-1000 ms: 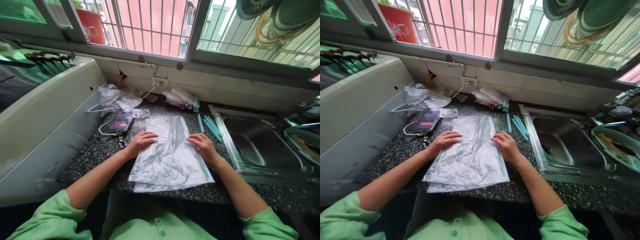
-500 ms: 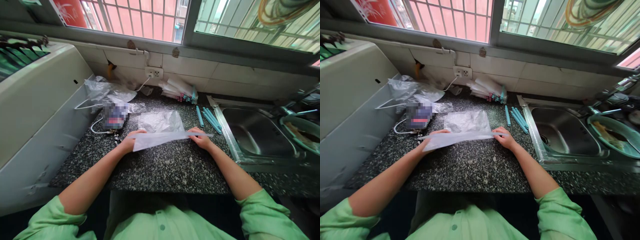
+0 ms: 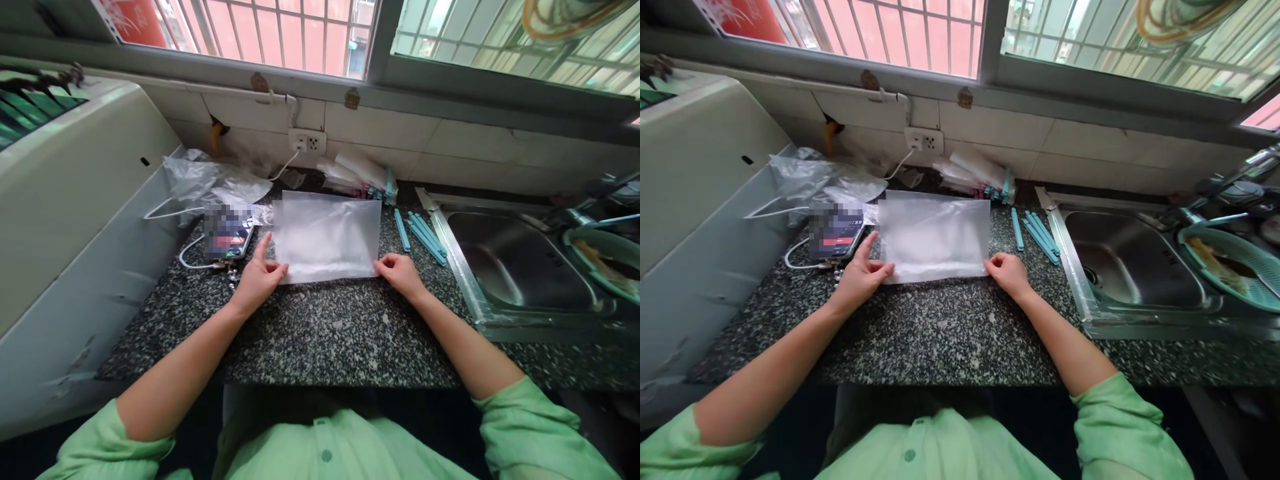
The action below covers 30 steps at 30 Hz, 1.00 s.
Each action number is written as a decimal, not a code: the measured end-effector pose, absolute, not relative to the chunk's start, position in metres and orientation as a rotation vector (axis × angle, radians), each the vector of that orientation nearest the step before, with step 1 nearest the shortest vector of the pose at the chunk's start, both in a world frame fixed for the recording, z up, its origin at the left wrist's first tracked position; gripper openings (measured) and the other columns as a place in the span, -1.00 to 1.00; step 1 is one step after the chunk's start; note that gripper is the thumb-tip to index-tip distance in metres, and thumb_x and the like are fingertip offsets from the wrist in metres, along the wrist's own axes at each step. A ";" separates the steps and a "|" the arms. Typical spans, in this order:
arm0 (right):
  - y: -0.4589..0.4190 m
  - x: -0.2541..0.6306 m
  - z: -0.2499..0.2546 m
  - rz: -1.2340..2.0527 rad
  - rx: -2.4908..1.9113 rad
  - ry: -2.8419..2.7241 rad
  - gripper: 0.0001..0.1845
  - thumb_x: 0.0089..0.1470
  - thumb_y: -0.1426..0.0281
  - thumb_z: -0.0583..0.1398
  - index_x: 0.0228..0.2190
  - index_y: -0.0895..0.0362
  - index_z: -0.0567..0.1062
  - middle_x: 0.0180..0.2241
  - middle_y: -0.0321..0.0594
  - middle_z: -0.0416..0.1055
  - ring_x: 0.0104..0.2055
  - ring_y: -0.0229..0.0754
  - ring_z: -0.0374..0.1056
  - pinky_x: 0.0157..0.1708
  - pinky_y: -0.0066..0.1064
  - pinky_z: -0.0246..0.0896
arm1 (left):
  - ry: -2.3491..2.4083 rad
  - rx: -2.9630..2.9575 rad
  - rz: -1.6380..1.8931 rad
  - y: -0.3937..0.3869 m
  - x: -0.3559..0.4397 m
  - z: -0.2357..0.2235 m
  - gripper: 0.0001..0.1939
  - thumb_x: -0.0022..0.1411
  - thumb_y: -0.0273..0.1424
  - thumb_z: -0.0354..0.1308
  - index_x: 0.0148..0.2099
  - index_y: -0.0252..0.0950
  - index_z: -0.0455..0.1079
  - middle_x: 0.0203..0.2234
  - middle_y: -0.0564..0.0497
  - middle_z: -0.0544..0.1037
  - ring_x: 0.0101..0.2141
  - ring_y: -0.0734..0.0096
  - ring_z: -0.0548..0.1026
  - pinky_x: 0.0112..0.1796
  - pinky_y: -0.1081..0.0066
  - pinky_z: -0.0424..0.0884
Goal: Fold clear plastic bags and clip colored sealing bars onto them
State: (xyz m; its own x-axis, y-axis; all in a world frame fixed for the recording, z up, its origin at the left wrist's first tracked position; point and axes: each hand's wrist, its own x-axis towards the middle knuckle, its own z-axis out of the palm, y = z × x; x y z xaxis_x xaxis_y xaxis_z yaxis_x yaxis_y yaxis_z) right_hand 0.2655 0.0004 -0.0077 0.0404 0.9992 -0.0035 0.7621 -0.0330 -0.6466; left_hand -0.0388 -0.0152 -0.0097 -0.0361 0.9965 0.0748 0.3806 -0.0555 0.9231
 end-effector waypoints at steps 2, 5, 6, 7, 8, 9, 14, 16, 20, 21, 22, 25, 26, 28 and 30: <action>0.000 0.264 -0.007 0.571 -1.912 -1.782 -0.77 -0.07 0.24 0.14 -0.60 0.11 0.43 -0.57 -0.27 0.44 -0.50 -0.23 0.32 -0.48 -0.44 0.11 | 1.476 1.599 1.041 -0.018 -0.040 -0.006 -0.16 0.05 -0.29 0.10 0.30 -0.36 -0.19 -0.68 0.21 0.36 -0.64 0.54 0.32 -0.51 0.51 0.24; -0.003 0.264 -0.007 0.399 -1.884 -1.818 -0.82 -0.05 0.24 0.15 -0.49 0.09 0.45 -0.52 -0.27 0.44 -0.49 -0.22 0.32 -0.47 -0.42 0.11 | 1.528 1.791 0.886 -0.022 -0.040 -0.001 -0.33 0.12 -0.24 0.04 0.24 -0.34 0.01 -0.71 0.23 0.25 -0.67 0.56 0.24 -0.54 0.52 0.18; -0.004 0.265 -0.007 0.335 -1.814 -1.863 -0.83 -0.03 0.27 0.14 -0.44 0.10 0.46 -0.50 -0.26 0.44 -0.48 -0.22 0.32 -0.46 -0.42 0.12 | 1.581 1.882 0.840 -0.023 -0.040 0.000 -0.39 0.13 -0.20 0.03 0.19 -0.33 0.12 -0.71 0.21 0.24 -0.66 0.55 0.24 -0.54 0.52 0.17; -0.005 0.266 -0.008 0.272 -1.722 -1.927 -0.84 0.00 0.30 0.13 -0.40 0.10 0.46 -0.48 -0.24 0.44 -0.46 -0.22 0.32 -0.43 -0.42 0.14 | 1.637 1.986 0.808 -0.025 -0.040 0.001 -0.45 0.12 -0.17 0.04 0.12 -0.31 0.23 -0.69 0.19 0.26 -0.64 0.53 0.25 -0.53 0.51 0.18; -0.005 0.267 -0.009 0.212 -1.618 -2.011 -0.84 0.02 0.34 0.11 -0.37 0.11 0.47 -0.45 -0.21 0.44 -0.44 -0.22 0.32 -0.41 -0.42 0.16 | 1.687 2.102 0.795 -0.026 -0.040 0.002 -0.49 0.10 -0.13 0.06 0.05 -0.29 0.32 -0.66 0.15 0.29 -0.60 0.50 0.28 -0.50 0.49 0.20; -0.006 0.268 -0.010 0.155 -1.518 -2.110 -0.83 0.04 0.36 0.10 -0.36 0.11 0.48 -0.43 -0.19 0.43 -0.41 -0.22 0.32 -0.38 -0.42 0.17 | 1.723 2.226 0.793 -0.028 -0.039 0.002 -0.51 0.07 -0.10 0.10 -0.02 -0.28 0.38 -0.61 0.10 0.32 -0.55 0.46 0.31 -0.47 0.47 0.23; -0.005 0.274 -0.013 -0.064 -1.327 -2.411 -0.81 0.08 0.39 0.08 -0.45 0.11 0.49 -0.41 -0.17 0.43 -0.33 -0.18 0.30 -0.35 -0.42 0.16 | 1.611 2.779 0.704 -0.034 -0.035 0.000 -0.60 0.00 -0.13 0.20 -0.15 -0.26 0.46 -0.43 -0.05 0.36 -0.38 0.28 0.34 -0.36 0.36 0.31; -0.005 0.276 -0.012 -0.137 -1.315 -2.371 -0.80 0.10 0.39 0.07 -0.43 0.12 0.49 -0.42 -0.17 0.43 -0.33 -0.19 0.30 -0.34 -0.42 0.15 | 1.561 2.897 0.646 -0.036 -0.033 0.000 -0.76 0.05 -0.28 0.18 -0.22 -0.26 0.48 -0.40 -0.08 0.37 -0.36 0.26 0.34 -0.33 0.33 0.32; -0.005 0.277 -0.008 -0.237 -1.231 -2.400 -0.80 0.11 0.40 0.08 -0.45 0.13 0.48 -0.43 -0.19 0.42 -0.35 -0.21 0.29 -0.34 -0.44 0.15 | 1.509 3.003 0.706 -0.037 -0.030 0.002 -0.87 0.09 -0.50 0.06 -0.37 -0.28 0.45 -0.33 -0.11 0.42 -0.30 0.24 0.37 -0.26 0.29 0.34; -0.005 0.277 -0.007 -0.265 -1.222 -2.438 -0.81 0.10 0.41 0.08 -0.46 0.13 0.48 -0.44 -0.19 0.42 -0.36 -0.21 0.28 -0.36 -0.44 0.14 | 1.438 3.032 0.725 -0.037 -0.030 0.002 -0.87 0.08 -0.51 0.05 -0.39 -0.29 0.43 -0.30 -0.11 0.44 -0.27 0.24 0.38 -0.23 0.28 0.35; -0.006 0.276 -0.006 -0.304 -1.226 -2.457 -0.81 0.09 0.42 0.09 -0.48 0.13 0.48 -0.45 -0.19 0.42 -0.38 -0.21 0.27 -0.39 -0.44 0.13 | 1.344 3.064 0.734 -0.037 -0.029 0.002 -0.88 0.08 -0.51 0.04 -0.40 -0.29 0.41 -0.26 -0.11 0.45 -0.25 0.24 0.39 -0.21 0.28 0.35; -0.012 0.268 -0.003 -0.417 -1.207 -2.387 -0.81 0.10 0.43 0.08 -0.46 0.15 0.47 -0.46 -0.18 0.41 -0.38 -0.21 0.26 -0.38 -0.43 0.13 | 1.075 3.138 0.749 -0.039 -0.024 0.002 -0.88 0.09 -0.51 0.01 -0.41 -0.30 0.37 -0.22 -0.09 0.48 -0.20 0.26 0.40 -0.19 0.30 0.34; -0.017 0.263 -0.002 -0.432 -1.142 -2.378 -0.81 0.11 0.40 0.08 -0.43 0.15 0.48 -0.44 -0.17 0.41 -0.36 -0.21 0.26 -0.36 -0.43 0.14 | 1.023 3.150 0.764 -0.041 -0.020 0.001 -0.87 0.11 -0.51 0.00 -0.41 -0.30 0.36 -0.23 -0.09 0.49 -0.21 0.27 0.41 -0.20 0.31 0.34; -0.028 0.249 -0.001 -0.445 -0.957 -2.426 -0.80 0.12 0.33 0.09 -0.33 0.14 0.48 -0.38 -0.17 0.42 -0.34 -0.22 0.27 -0.35 -0.44 0.14 | 0.968 3.170 0.793 -0.047 -0.012 -0.001 -0.84 0.15 -0.52 -0.04 -0.40 -0.31 0.35 -0.29 -0.08 0.51 -0.27 0.32 0.43 -0.23 0.33 0.35; -0.040 0.234 -0.003 -0.500 -0.831 -2.506 -0.79 0.15 0.34 0.07 -0.25 0.12 0.46 -0.35 -0.18 0.42 -0.37 -0.25 0.26 -0.40 -0.44 0.12 | 0.928 3.183 0.803 -0.054 -0.002 -0.003 -0.81 0.19 -0.52 -0.07 -0.39 -0.32 0.35 -0.35 -0.07 0.52 -0.33 0.35 0.44 -0.26 0.34 0.35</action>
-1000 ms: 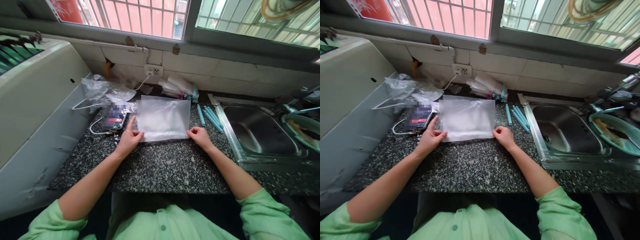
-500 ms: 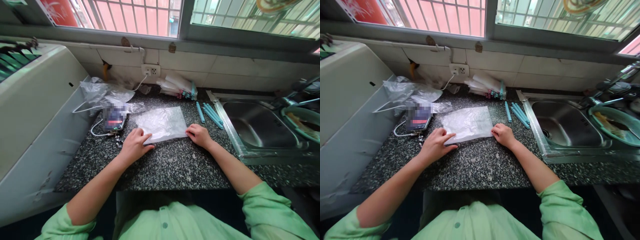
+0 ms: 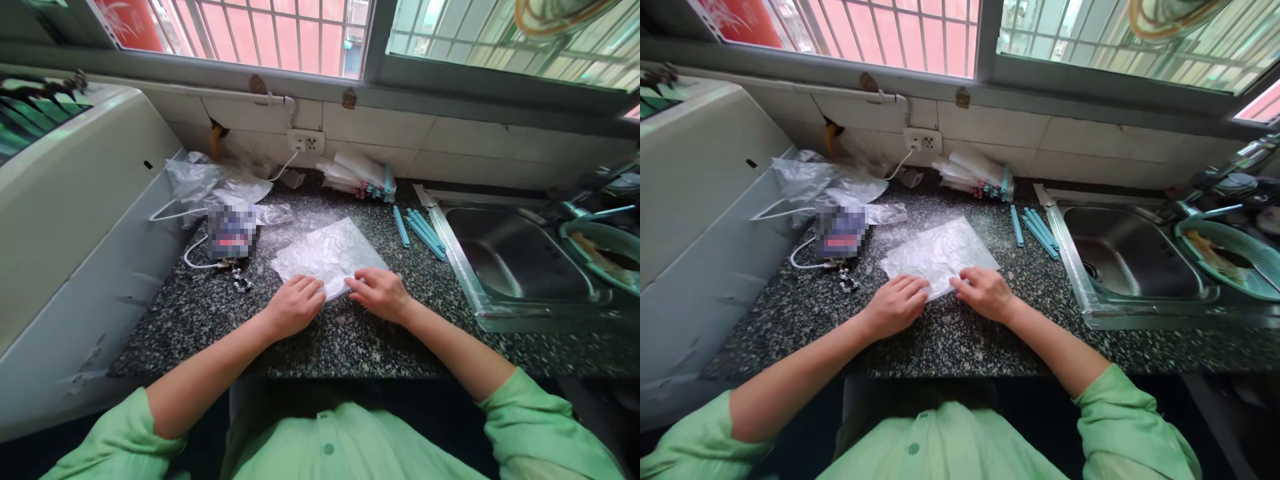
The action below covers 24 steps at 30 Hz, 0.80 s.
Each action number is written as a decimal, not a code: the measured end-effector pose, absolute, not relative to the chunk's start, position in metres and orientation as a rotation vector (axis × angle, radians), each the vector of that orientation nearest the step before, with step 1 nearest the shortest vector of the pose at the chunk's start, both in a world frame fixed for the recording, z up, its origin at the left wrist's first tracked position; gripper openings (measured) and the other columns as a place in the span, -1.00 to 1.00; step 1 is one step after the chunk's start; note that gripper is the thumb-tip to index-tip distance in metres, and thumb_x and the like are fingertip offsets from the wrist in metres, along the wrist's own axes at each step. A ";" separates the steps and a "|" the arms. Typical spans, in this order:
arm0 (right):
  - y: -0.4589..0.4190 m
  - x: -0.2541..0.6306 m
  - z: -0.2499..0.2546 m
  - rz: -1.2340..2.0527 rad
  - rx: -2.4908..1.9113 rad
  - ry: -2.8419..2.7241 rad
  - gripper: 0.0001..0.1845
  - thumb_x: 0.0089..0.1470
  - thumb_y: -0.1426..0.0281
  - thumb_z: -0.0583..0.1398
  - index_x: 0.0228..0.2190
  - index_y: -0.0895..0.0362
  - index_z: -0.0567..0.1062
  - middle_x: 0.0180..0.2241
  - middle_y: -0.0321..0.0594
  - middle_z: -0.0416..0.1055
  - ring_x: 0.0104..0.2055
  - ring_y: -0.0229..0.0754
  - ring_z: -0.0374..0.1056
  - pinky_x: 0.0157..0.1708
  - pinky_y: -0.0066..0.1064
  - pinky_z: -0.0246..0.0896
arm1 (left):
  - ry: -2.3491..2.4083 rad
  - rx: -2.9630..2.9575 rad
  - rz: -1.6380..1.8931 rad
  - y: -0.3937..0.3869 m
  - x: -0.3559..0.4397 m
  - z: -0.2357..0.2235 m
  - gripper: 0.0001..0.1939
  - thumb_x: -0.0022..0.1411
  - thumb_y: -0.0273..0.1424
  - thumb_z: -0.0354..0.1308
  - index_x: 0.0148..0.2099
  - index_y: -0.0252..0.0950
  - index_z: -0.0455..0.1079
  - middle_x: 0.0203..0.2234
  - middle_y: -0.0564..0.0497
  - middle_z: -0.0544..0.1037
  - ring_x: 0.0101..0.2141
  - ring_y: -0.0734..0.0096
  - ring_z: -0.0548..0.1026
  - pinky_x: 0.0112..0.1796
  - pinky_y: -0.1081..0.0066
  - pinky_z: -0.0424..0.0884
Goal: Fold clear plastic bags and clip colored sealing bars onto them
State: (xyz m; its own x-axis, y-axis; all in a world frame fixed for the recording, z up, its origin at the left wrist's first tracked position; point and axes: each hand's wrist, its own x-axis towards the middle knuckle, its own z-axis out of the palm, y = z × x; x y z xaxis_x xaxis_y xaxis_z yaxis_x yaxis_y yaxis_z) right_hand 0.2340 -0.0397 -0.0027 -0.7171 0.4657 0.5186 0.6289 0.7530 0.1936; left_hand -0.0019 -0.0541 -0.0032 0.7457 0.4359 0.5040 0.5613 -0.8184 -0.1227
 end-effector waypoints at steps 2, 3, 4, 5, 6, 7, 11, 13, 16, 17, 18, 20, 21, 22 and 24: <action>-0.047 0.223 -0.006 -0.584 -0.792 -2.540 -0.78 0.16 0.44 0.02 -0.29 0.13 0.47 -0.40 -0.19 0.41 -0.45 -0.27 0.22 -0.46 -0.44 0.07 | -0.727 -2.727 -0.717 -0.060 0.005 -0.004 -0.83 0.21 -0.48 -0.05 -0.38 -0.32 0.34 -0.38 -0.06 0.52 -0.35 0.35 0.44 -0.28 0.35 0.35; -0.048 0.220 -0.007 -0.615 -0.790 -2.542 -0.76 0.17 0.48 0.00 -0.32 0.14 0.47 -0.43 -0.20 0.40 -0.48 -0.28 0.21 -0.48 -0.43 0.05 | -0.696 -2.766 -0.774 -0.062 0.006 -0.003 -0.85 0.21 -0.43 -0.02 -0.37 -0.32 0.34 -0.38 -0.06 0.52 -0.34 0.35 0.45 -0.28 0.35 0.35; -0.047 0.220 -0.009 -0.632 -0.794 -2.540 -0.74 0.17 0.50 -0.01 -0.36 0.15 0.47 -0.45 -0.20 0.40 -0.49 -0.28 0.20 -0.48 -0.43 0.05 | -0.675 -2.804 -0.856 -0.062 0.005 -0.003 -0.86 0.20 -0.38 0.01 -0.33 -0.32 0.34 -0.37 -0.06 0.52 -0.33 0.34 0.45 -0.27 0.34 0.36; -0.045 0.222 -0.009 -0.636 -0.802 -2.537 -0.72 0.17 0.50 -0.02 -0.40 0.15 0.47 -0.45 -0.19 0.40 -0.48 -0.27 0.20 -0.48 -0.43 0.07 | -0.675 -2.831 -0.953 -0.060 0.002 -0.001 -0.84 0.19 -0.34 0.03 -0.28 -0.32 0.35 -0.35 -0.07 0.52 -0.31 0.33 0.45 -0.26 0.34 0.36; -0.042 0.225 -0.010 -0.630 -0.817 -2.532 -0.72 0.16 0.51 -0.03 -0.42 0.15 0.46 -0.42 -0.18 0.41 -0.47 -0.27 0.21 -0.46 -0.43 0.09 | -0.709 -2.834 -1.058 -0.056 -0.003 0.000 -0.82 0.19 -0.33 0.04 -0.22 -0.32 0.34 -0.33 -0.08 0.52 -0.29 0.32 0.45 -0.25 0.34 0.37; -0.038 0.230 -0.009 -0.616 -0.843 -2.521 -0.71 0.16 0.51 -0.03 -0.42 0.15 0.46 -0.39 -0.16 0.41 -0.44 -0.27 0.22 -0.43 -0.43 0.12 | -0.780 -2.806 -1.157 -0.051 -0.011 0.002 -0.80 0.19 -0.34 0.03 -0.17 -0.32 0.33 -0.32 -0.09 0.51 -0.27 0.32 0.44 -0.23 0.33 0.37; -0.026 0.253 -0.008 -0.460 -0.951 -2.428 -0.74 0.09 0.55 -0.01 -0.41 0.13 0.45 -0.33 -0.14 0.41 -0.32 -0.23 0.29 -0.34 -0.44 0.22 | -1.231 -2.476 -1.240 -0.018 -0.048 0.003 -0.76 0.19 -0.45 0.00 -0.08 -0.25 0.33 -0.29 -0.07 0.47 -0.23 0.30 0.41 -0.16 0.26 0.36; -0.023 0.261 -0.008 -0.327 -0.991 -2.359 -0.77 0.05 0.56 0.01 -0.37 0.12 0.45 -0.32 -0.14 0.41 -0.27 -0.22 0.31 -0.30 -0.44 0.27 | -1.369 -2.454 -1.085 -0.004 -0.061 -0.003 -0.70 0.17 -0.40 0.04 -0.02 -0.23 0.31 -0.20 -0.09 0.44 -0.16 0.23 0.39 -0.11 0.19 0.33; -0.021 0.266 -0.009 -0.154 -0.990 -2.253 -0.80 0.02 0.54 0.06 -0.33 0.09 0.43 -0.30 -0.16 0.39 -0.25 -0.21 0.34 -0.27 -0.41 0.31 | -1.367 -2.535 -0.942 0.007 -0.061 -0.016 -0.51 0.10 -0.36 0.13 0.10 -0.22 0.23 -0.06 -0.13 0.37 -0.06 0.14 0.33 -0.04 0.14 0.28; -0.021 0.266 -0.009 -0.120 -0.965 -2.227 -0.81 0.02 0.53 0.07 -0.33 0.09 0.43 -0.30 -0.16 0.39 -0.25 -0.21 0.34 -0.27 -0.40 0.32 | -1.334 -2.558 -0.926 0.009 -0.057 -0.019 -0.47 0.08 -0.37 0.15 0.13 -0.23 0.20 -0.02 -0.15 0.35 -0.03 0.12 0.31 -0.02 0.13 0.27; -0.021 0.265 -0.009 -0.097 -0.933 -2.206 -0.82 0.02 0.52 0.08 -0.32 0.08 0.42 -0.30 -0.16 0.39 -0.24 -0.21 0.34 -0.28 -0.39 0.32 | -1.299 -2.571 -0.919 0.010 -0.052 -0.022 -0.44 0.08 -0.41 0.14 0.15 -0.23 0.18 0.01 -0.16 0.32 -0.01 0.11 0.29 -0.01 0.13 0.26; -0.022 0.264 -0.010 -0.079 -0.866 -2.193 -0.83 0.03 0.50 0.09 -0.31 0.08 0.42 -0.30 -0.16 0.39 -0.25 -0.22 0.35 -0.30 -0.40 0.33 | -1.235 -2.579 -0.931 0.014 -0.039 -0.025 -0.47 0.12 -0.52 0.06 0.16 -0.20 0.18 0.04 -0.15 0.31 0.02 0.15 0.28 0.01 0.15 0.24; -0.023 0.264 -0.010 -0.080 -0.840 -2.199 -0.84 0.04 0.49 0.10 -0.31 0.08 0.43 -0.29 -0.17 0.39 -0.26 -0.23 0.35 -0.31 -0.42 0.34 | -1.193 -2.589 -0.948 0.016 -0.033 -0.026 -0.49 0.14 -0.57 0.00 0.15 -0.17 0.20 0.04 -0.13 0.33 0.02 0.20 0.29 0.01 0.17 0.24; -0.024 0.263 -0.009 -0.090 -0.828 -2.211 -0.84 0.05 0.48 0.09 -0.30 0.07 0.43 -0.28 -0.17 0.39 -0.26 -0.25 0.35 -0.32 -0.43 0.34 | -1.139 -2.606 -0.974 0.018 -0.028 -0.025 -0.52 0.17 -0.58 -0.03 0.12 -0.14 0.24 0.03 -0.10 0.35 0.00 0.24 0.30 0.00 0.18 0.25; -0.024 0.263 -0.009 -0.154 -0.860 -2.236 -0.79 0.09 0.48 0.07 -0.25 0.06 0.45 -0.24 -0.16 0.40 -0.25 -0.25 0.35 -0.30 -0.43 0.33 | -1.000 -2.658 -1.030 0.020 -0.022 -0.024 -0.63 0.22 -0.53 -0.04 0.02 -0.10 0.34 -0.02 -0.04 0.42 -0.04 0.31 0.34 -0.03 0.23 0.28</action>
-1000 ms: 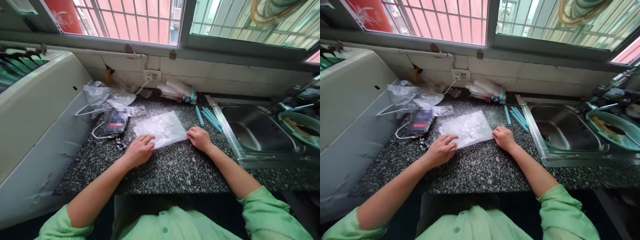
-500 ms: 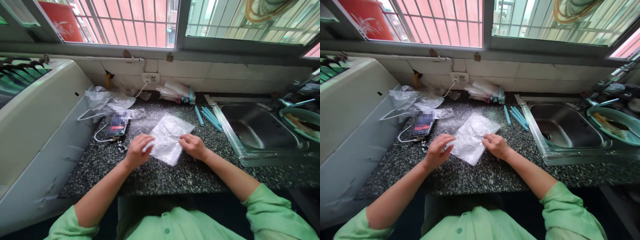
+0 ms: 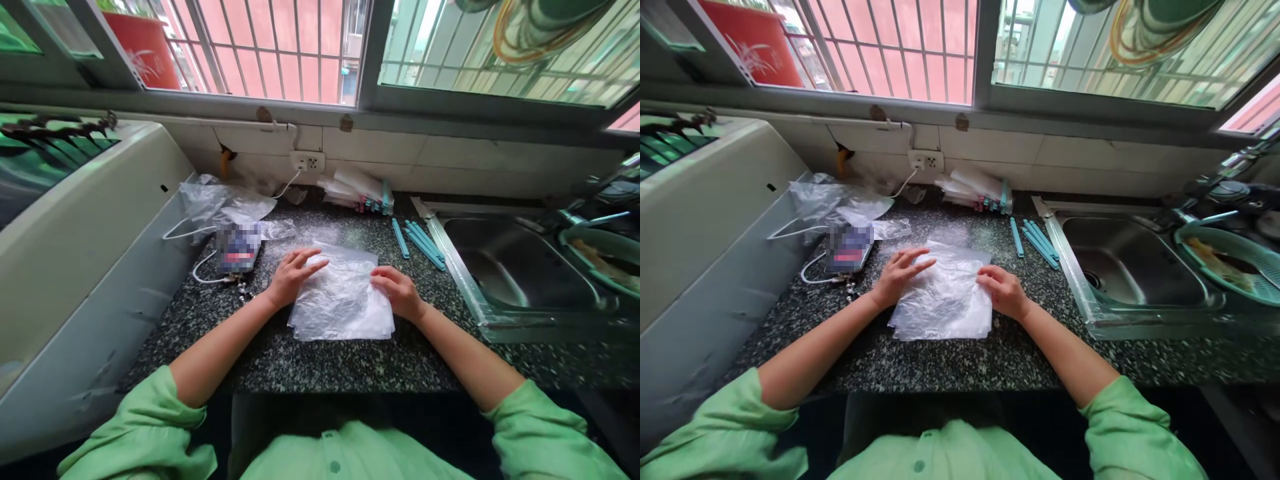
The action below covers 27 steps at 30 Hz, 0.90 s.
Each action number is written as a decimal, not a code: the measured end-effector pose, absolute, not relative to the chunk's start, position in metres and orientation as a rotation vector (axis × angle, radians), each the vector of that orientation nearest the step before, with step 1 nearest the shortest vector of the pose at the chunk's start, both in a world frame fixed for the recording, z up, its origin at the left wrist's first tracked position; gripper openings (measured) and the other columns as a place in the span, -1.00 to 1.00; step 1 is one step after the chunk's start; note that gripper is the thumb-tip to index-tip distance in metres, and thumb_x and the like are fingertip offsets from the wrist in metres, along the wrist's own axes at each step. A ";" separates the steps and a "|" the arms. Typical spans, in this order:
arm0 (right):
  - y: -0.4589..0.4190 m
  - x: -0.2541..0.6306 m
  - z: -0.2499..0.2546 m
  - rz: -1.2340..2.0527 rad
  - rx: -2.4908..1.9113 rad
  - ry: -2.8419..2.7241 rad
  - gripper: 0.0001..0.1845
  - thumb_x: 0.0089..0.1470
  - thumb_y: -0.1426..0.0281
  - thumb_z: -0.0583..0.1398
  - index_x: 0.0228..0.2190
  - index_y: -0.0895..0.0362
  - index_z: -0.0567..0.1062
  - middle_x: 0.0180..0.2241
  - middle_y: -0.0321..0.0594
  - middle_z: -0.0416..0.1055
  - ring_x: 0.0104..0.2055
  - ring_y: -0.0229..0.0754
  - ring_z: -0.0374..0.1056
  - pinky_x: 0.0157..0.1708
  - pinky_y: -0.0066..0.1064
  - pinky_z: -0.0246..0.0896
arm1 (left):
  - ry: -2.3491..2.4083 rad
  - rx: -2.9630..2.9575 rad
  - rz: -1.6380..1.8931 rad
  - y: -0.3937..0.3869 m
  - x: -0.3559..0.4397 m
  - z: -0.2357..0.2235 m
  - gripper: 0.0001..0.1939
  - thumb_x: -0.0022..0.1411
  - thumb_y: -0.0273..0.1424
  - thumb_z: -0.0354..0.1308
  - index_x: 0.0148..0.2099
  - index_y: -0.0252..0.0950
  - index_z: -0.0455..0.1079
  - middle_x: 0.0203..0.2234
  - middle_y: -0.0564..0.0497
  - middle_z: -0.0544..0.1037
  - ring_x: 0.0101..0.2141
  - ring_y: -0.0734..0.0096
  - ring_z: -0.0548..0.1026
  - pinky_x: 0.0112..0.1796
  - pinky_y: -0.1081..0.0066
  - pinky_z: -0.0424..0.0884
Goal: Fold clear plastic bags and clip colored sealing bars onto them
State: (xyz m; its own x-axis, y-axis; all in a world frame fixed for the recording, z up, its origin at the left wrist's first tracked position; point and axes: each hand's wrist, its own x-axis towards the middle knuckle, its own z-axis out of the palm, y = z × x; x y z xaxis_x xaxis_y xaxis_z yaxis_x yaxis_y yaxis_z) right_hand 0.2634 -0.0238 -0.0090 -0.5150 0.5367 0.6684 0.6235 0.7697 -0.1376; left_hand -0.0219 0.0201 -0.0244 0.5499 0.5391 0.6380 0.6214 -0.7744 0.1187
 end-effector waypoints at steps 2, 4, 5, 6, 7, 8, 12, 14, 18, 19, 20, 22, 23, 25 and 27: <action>-0.021 0.264 -0.009 -0.265 -0.937 -2.267 -0.74 0.11 0.49 0.05 -0.20 0.06 0.46 -0.20 -0.14 0.43 -0.22 -0.22 0.33 -0.23 -0.38 0.30 | -0.849 -2.716 -1.051 0.020 -0.021 -0.024 -0.75 0.23 -0.44 0.00 -0.09 -0.13 0.42 -0.07 -0.02 0.47 -0.08 0.33 0.37 -0.08 0.27 0.32; -0.017 0.266 -0.011 -0.348 -0.971 -2.353 -0.75 0.11 0.48 0.07 -0.23 0.06 0.50 -0.20 -0.16 0.47 -0.19 -0.17 0.31 -0.19 -0.31 0.26 | -0.741 -2.774 -0.992 0.019 -0.025 -0.025 -0.79 0.24 -0.40 0.01 -0.15 -0.17 0.45 -0.12 -0.02 0.52 -0.10 0.32 0.39 -0.13 0.29 0.35; -0.015 0.267 -0.012 -0.358 -0.957 -2.417 -0.77 0.11 0.46 0.08 -0.26 0.07 0.51 -0.23 -0.18 0.49 -0.19 -0.15 0.30 -0.20 -0.29 0.24 | -0.704 -2.812 -0.936 0.017 -0.027 -0.026 -0.79 0.24 -0.40 0.00 -0.16 -0.18 0.45 -0.15 -0.02 0.54 -0.10 0.31 0.41 -0.14 0.30 0.35; -0.013 0.267 -0.013 -0.344 -0.933 -2.485 -0.79 0.10 0.45 0.10 -0.29 0.07 0.52 -0.25 -0.20 0.50 -0.20 -0.14 0.30 -0.22 -0.29 0.23 | -0.679 -2.857 -0.876 0.016 -0.029 -0.026 -0.78 0.24 -0.41 -0.01 -0.17 -0.20 0.46 -0.18 -0.02 0.55 -0.12 0.32 0.42 -0.16 0.31 0.36; -0.011 0.267 -0.014 -0.312 -0.910 -2.541 -0.80 0.09 0.44 0.11 -0.30 0.08 0.53 -0.26 -0.20 0.51 -0.21 -0.14 0.30 -0.24 -0.30 0.23 | -0.669 -2.904 -0.820 0.014 -0.030 -0.026 -0.78 0.24 -0.42 -0.02 -0.18 -0.21 0.46 -0.20 -0.02 0.57 -0.14 0.33 0.44 -0.17 0.32 0.36; -0.010 0.268 -0.014 -0.269 -0.902 -2.574 -0.80 0.09 0.45 0.10 -0.29 0.10 0.53 -0.26 -0.20 0.51 -0.22 -0.15 0.30 -0.25 -0.31 0.22 | -0.674 -2.952 -0.774 0.013 -0.031 -0.026 -0.77 0.24 -0.43 -0.02 -0.18 -0.22 0.46 -0.21 -0.03 0.57 -0.16 0.34 0.46 -0.19 0.34 0.37; -0.009 0.268 -0.013 -0.046 -0.931 -2.541 -0.77 0.05 0.50 0.10 -0.24 0.14 0.49 -0.22 -0.16 0.50 -0.23 -0.17 0.30 -0.23 -0.31 0.22 | -0.778 -3.094 -0.759 0.008 -0.030 -0.022 -0.75 0.18 -0.41 0.03 -0.11 -0.26 0.43 -0.19 -0.11 0.56 -0.20 0.32 0.48 -0.21 0.31 0.39; -0.009 0.270 -0.012 0.107 -0.926 -2.484 -0.82 0.03 0.49 0.12 -0.31 0.13 0.50 -0.25 -0.18 0.51 -0.25 -0.18 0.31 -0.22 -0.30 0.22 | -0.824 -3.169 -0.836 0.008 -0.028 -0.021 -0.71 0.13 -0.37 0.08 -0.08 -0.26 0.42 -0.18 -0.13 0.55 -0.18 0.28 0.48 -0.18 0.26 0.39; -0.004 0.273 -0.014 0.382 -0.937 -2.319 -0.84 0.05 0.37 0.12 -0.36 0.12 0.50 -0.32 -0.18 0.51 -0.28 -0.18 0.33 -0.22 -0.30 0.21 | -0.977 -3.356 -1.109 0.011 -0.030 -0.021 -0.79 0.09 -0.30 0.10 -0.25 -0.24 0.47 -0.24 -0.12 0.56 -0.19 0.26 0.48 -0.15 0.24 0.37; -0.003 0.273 -0.016 0.415 -0.970 -2.279 -0.81 0.06 0.33 0.11 -0.39 0.12 0.50 -0.36 -0.18 0.51 -0.29 -0.18 0.33 -0.24 -0.30 0.20 | -1.094 -3.368 -1.174 0.011 -0.030 -0.021 -0.79 0.09 -0.28 0.09 -0.30 -0.25 0.47 -0.29 -0.10 0.57 -0.22 0.27 0.48 -0.18 0.26 0.38; -0.002 0.272 -0.017 0.435 -1.020 -2.246 -0.76 0.08 0.30 0.08 -0.45 0.12 0.49 -0.42 -0.19 0.49 -0.32 -0.18 0.32 -0.26 -0.31 0.19 | -1.241 -3.364 -1.209 0.011 -0.031 -0.021 -0.77 0.10 -0.25 0.07 -0.36 -0.27 0.47 -0.36 -0.07 0.57 -0.27 0.28 0.48 -0.22 0.30 0.39; -0.001 0.269 -0.019 0.452 -1.152 -2.177 -0.62 0.12 0.25 0.03 -0.61 0.12 0.43 -0.56 -0.23 0.40 -0.40 -0.20 0.28 -0.33 -0.35 0.16 | -1.557 -3.321 -1.196 0.011 -0.030 -0.019 -0.65 0.13 -0.18 0.00 -0.54 -0.29 0.39 -0.58 0.02 0.48 -0.46 0.36 0.44 -0.38 0.40 0.36; -0.001 0.266 -0.019 0.453 -1.224 -2.139 -0.58 0.13 0.25 0.01 -0.67 0.12 0.38 -0.61 -0.25 0.36 -0.44 -0.22 0.25 -0.36 -0.37 0.15 | -1.688 -3.281 -1.190 0.010 -0.029 -0.018 -0.59 0.14 -0.16 -0.03 -0.62 -0.29 0.33 -0.67 0.06 0.40 -0.53 0.40 0.38 -0.45 0.43 0.32; -0.001 0.259 -0.020 0.440 -1.366 -2.050 -0.59 0.11 0.27 0.03 -0.70 0.12 0.34 -0.63 -0.26 0.31 -0.47 -0.24 0.23 -0.40 -0.40 0.11 | -1.861 -3.191 -1.247 0.009 -0.025 -0.016 -0.55 0.13 -0.13 -0.05 -0.66 -0.29 0.25 -0.73 0.10 0.29 -0.61 0.47 0.28 -0.51 0.46 0.23; -0.003 0.253 -0.019 0.390 -1.496 -1.966 -0.66 0.06 0.30 0.08 -0.68 0.13 0.34 -0.58 -0.26 0.34 -0.48 -0.26 0.23 -0.41 -0.42 0.09 | -1.997 -3.051 -1.347 0.008 -0.019 -0.015 -0.60 0.09 -0.13 -0.03 -0.64 -0.30 0.24 -0.73 0.11 0.26 -0.61 0.50 0.24 -0.52 0.48 0.19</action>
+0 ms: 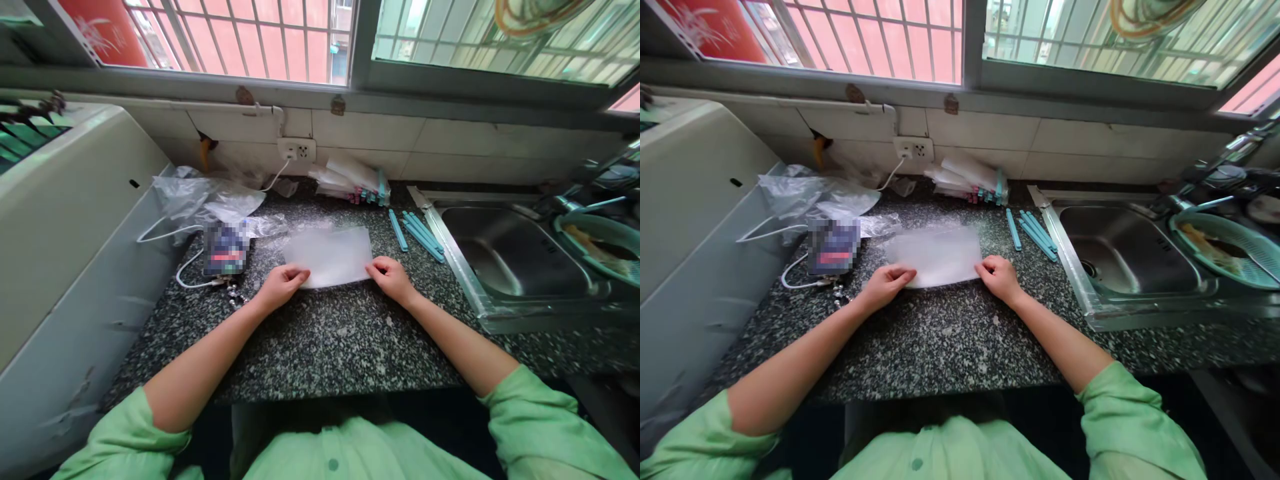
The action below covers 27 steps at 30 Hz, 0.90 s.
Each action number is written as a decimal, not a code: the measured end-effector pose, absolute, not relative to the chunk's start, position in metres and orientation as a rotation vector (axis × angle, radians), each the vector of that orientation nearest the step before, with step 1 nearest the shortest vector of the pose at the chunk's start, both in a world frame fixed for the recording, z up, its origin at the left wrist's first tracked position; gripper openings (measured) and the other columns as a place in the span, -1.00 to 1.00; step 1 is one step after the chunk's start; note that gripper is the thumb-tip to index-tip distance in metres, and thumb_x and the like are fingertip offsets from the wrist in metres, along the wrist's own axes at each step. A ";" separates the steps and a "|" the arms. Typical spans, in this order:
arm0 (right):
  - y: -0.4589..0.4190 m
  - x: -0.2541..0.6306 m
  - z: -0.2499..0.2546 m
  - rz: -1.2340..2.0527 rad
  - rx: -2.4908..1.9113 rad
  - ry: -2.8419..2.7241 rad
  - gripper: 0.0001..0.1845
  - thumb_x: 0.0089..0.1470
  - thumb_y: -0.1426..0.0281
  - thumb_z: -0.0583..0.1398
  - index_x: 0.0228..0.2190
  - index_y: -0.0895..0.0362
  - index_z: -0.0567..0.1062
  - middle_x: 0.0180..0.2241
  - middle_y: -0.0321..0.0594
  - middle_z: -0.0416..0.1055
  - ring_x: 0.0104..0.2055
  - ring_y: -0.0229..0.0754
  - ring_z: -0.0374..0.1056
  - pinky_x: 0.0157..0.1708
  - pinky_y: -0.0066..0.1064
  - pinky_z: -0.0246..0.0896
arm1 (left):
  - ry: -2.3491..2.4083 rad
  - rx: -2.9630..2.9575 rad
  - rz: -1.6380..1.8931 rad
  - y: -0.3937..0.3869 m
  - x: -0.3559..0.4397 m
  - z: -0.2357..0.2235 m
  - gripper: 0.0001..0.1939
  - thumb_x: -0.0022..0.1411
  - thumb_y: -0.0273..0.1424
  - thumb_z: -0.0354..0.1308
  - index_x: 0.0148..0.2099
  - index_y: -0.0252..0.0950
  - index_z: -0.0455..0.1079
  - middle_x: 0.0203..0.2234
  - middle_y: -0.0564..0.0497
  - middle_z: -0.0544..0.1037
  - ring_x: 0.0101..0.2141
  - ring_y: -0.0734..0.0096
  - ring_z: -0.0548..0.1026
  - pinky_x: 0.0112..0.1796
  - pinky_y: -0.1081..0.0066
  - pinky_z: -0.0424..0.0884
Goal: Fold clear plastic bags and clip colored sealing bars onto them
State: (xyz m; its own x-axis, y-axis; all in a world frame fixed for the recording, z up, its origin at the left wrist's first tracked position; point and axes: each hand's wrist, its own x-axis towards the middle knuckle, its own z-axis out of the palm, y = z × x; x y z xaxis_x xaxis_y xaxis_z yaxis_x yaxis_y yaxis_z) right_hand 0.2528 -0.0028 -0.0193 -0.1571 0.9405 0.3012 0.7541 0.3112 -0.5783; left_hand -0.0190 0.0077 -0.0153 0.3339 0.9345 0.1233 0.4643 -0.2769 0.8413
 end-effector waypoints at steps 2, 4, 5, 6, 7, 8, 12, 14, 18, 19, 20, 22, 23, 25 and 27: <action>-0.005 0.248 -0.018 0.313 -1.610 -1.938 -0.72 -0.01 0.31 0.13 -0.67 0.13 0.34 -0.54 -0.27 0.35 -0.48 -0.27 0.23 -0.41 -0.43 0.06 | 1.344 1.847 0.863 0.007 -0.014 -0.016 -0.61 0.07 -0.15 -0.01 -0.65 -0.29 0.19 -0.74 0.13 0.21 -0.63 0.53 0.20 -0.54 0.49 0.15; -0.007 0.245 -0.016 0.229 -1.697 -1.962 -0.74 -0.06 0.32 0.16 -0.68 0.13 0.33 -0.55 -0.28 0.35 -0.47 -0.26 0.23 -0.41 -0.43 0.03 | 1.456 1.855 0.877 0.006 -0.010 -0.017 -0.63 0.06 -0.18 0.01 -0.66 -0.28 0.15 -0.76 0.15 0.17 -0.65 0.55 0.17 -0.55 0.49 0.12; -0.008 0.244 -0.015 0.195 -1.726 -1.987 -0.74 -0.07 0.33 0.16 -0.70 0.13 0.32 -0.56 -0.28 0.34 -0.47 -0.25 0.23 -0.41 -0.43 0.01 | 1.499 1.861 0.889 0.006 -0.010 -0.017 -0.68 0.05 -0.19 0.03 -0.61 -0.29 0.20 -0.75 0.16 0.18 -0.66 0.54 0.18 -0.56 0.49 0.13; -0.009 0.244 -0.013 0.169 -1.747 -2.010 -0.73 -0.08 0.34 0.16 -0.71 0.13 0.30 -0.58 -0.28 0.34 -0.46 -0.24 0.24 -0.42 -0.43 0.00 | 1.528 1.868 0.908 0.005 -0.010 -0.018 -0.74 0.06 -0.21 0.05 -0.51 -0.30 0.27 -0.74 0.17 0.20 -0.66 0.53 0.20 -0.55 0.49 0.15; -0.009 0.244 -0.012 0.153 -1.764 -2.030 -0.72 -0.08 0.35 0.16 -0.73 0.13 0.29 -0.59 -0.28 0.33 -0.45 -0.24 0.24 -0.42 -0.43 -0.01 | 1.548 1.884 0.942 0.005 -0.010 -0.018 -0.76 0.06 -0.22 0.06 -0.37 -0.32 0.32 -0.71 0.17 0.25 -0.65 0.52 0.23 -0.54 0.49 0.18; -0.009 0.244 -0.011 0.143 -1.778 -2.043 -0.72 -0.08 0.35 0.16 -0.73 0.13 0.29 -0.59 -0.28 0.33 -0.45 -0.23 0.24 -0.42 -0.43 -0.02 | 1.565 1.921 0.998 0.005 -0.011 -0.018 -0.70 0.07 -0.23 0.08 -0.20 -0.34 0.31 -0.67 0.15 0.31 -0.62 0.49 0.28 -0.51 0.47 0.23; -0.010 0.244 -0.009 0.160 -1.805 -2.057 -0.72 -0.09 0.34 0.17 -0.73 0.13 0.29 -0.59 -0.28 0.34 -0.46 -0.24 0.24 -0.42 -0.43 -0.02 | 1.543 2.393 1.280 0.000 -0.011 -0.016 -0.53 0.09 -0.26 0.12 0.06 -0.26 0.24 -0.23 -0.10 0.47 -0.20 0.25 0.41 -0.17 0.26 0.30; -0.010 0.244 -0.009 0.176 -1.804 -2.054 -0.71 -0.09 0.33 0.18 -0.73 0.12 0.29 -0.59 -0.29 0.34 -0.47 -0.25 0.24 -0.42 -0.44 -0.01 | 1.325 2.727 1.219 -0.003 -0.007 -0.015 -0.67 0.13 -0.30 0.10 -0.03 -0.18 0.34 -0.10 -0.10 0.44 -0.06 0.20 0.35 -0.06 0.22 0.23; -0.010 0.245 -0.007 0.200 -1.799 -2.049 -0.72 -0.09 0.30 0.21 -0.70 0.12 0.32 -0.58 -0.31 0.36 -0.47 -0.26 0.25 -0.43 -0.45 -0.01 | 0.892 3.019 0.828 -0.007 0.002 -0.017 -0.79 0.22 -0.37 -0.02 -0.19 -0.24 0.42 -0.27 -0.07 0.52 -0.24 0.30 0.43 -0.21 0.31 0.32; -0.010 0.245 -0.006 0.196 -1.806 -2.040 -0.74 -0.09 0.29 0.21 -0.68 0.12 0.33 -0.57 -0.31 0.37 -0.47 -0.26 0.25 -0.44 -0.45 -0.01 | 0.850 3.031 0.761 -0.008 0.003 -0.018 -0.78 0.23 -0.36 -0.03 -0.22 -0.27 0.43 -0.32 -0.08 0.52 -0.30 0.32 0.44 -0.28 0.34 0.33; -0.011 0.245 -0.005 0.189 -1.818 -2.029 -0.75 -0.08 0.27 0.21 -0.65 0.12 0.35 -0.56 -0.30 0.38 -0.47 -0.25 0.26 -0.45 -0.46 -0.01 | 0.821 3.032 0.711 -0.009 0.004 -0.018 -0.76 0.23 -0.33 -0.03 -0.25 -0.29 0.43 -0.36 -0.08 0.52 -0.35 0.33 0.44 -0.34 0.35 0.33; -0.012 0.246 -0.003 0.178 -1.861 -2.013 -0.77 -0.06 0.23 0.20 -0.59 0.11 0.39 -0.52 -0.29 0.41 -0.46 -0.24 0.28 -0.48 -0.46 -0.02 | 0.818 3.002 0.665 -0.016 0.007 -0.017 -0.72 0.22 -0.25 -0.02 -0.27 -0.31 0.44 -0.37 -0.11 0.50 -0.39 0.31 0.43 -0.39 0.35 0.34; -0.014 0.246 -0.001 0.179 -1.888 -2.019 -0.77 -0.04 0.21 0.19 -0.57 0.10 0.39 -0.51 -0.28 0.42 -0.46 -0.23 0.29 -0.49 -0.46 -0.02 | 0.834 2.969 0.653 -0.022 0.009 -0.015 -0.68 0.20 -0.20 -0.01 -0.27 -0.32 0.44 -0.36 -0.13 0.49 -0.39 0.29 0.43 -0.39 0.33 0.34; -0.016 0.245 0.002 0.178 -1.935 -2.062 -0.75 -0.02 0.19 0.18 -0.56 0.10 0.40 -0.49 -0.26 0.43 -0.46 -0.22 0.30 -0.51 -0.45 -0.03 | 0.872 2.869 0.627 -0.035 0.013 -0.009 -0.61 0.16 -0.12 0.01 -0.24 -0.34 0.44 -0.34 -0.17 0.48 -0.37 0.24 0.44 -0.38 0.30 0.36; -0.019 0.244 0.003 0.148 -1.949 -2.126 -0.75 -0.02 0.20 0.19 -0.57 0.10 0.40 -0.49 -0.24 0.42 -0.46 -0.21 0.30 -0.51 -0.44 -0.03 | 0.872 2.728 0.590 -0.050 0.019 -0.002 -0.58 0.14 -0.10 0.03 -0.21 -0.36 0.44 -0.34 -0.19 0.48 -0.35 0.22 0.45 -0.36 0.29 0.38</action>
State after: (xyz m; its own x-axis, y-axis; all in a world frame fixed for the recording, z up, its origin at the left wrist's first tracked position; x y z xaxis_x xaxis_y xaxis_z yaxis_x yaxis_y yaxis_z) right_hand 0.2442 -0.0187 0.0032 -0.0715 0.9906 0.1167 0.9648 0.0983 -0.2439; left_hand 0.0191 -0.0499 -0.0020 0.7438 0.5933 0.3078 0.5063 -0.8008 0.3200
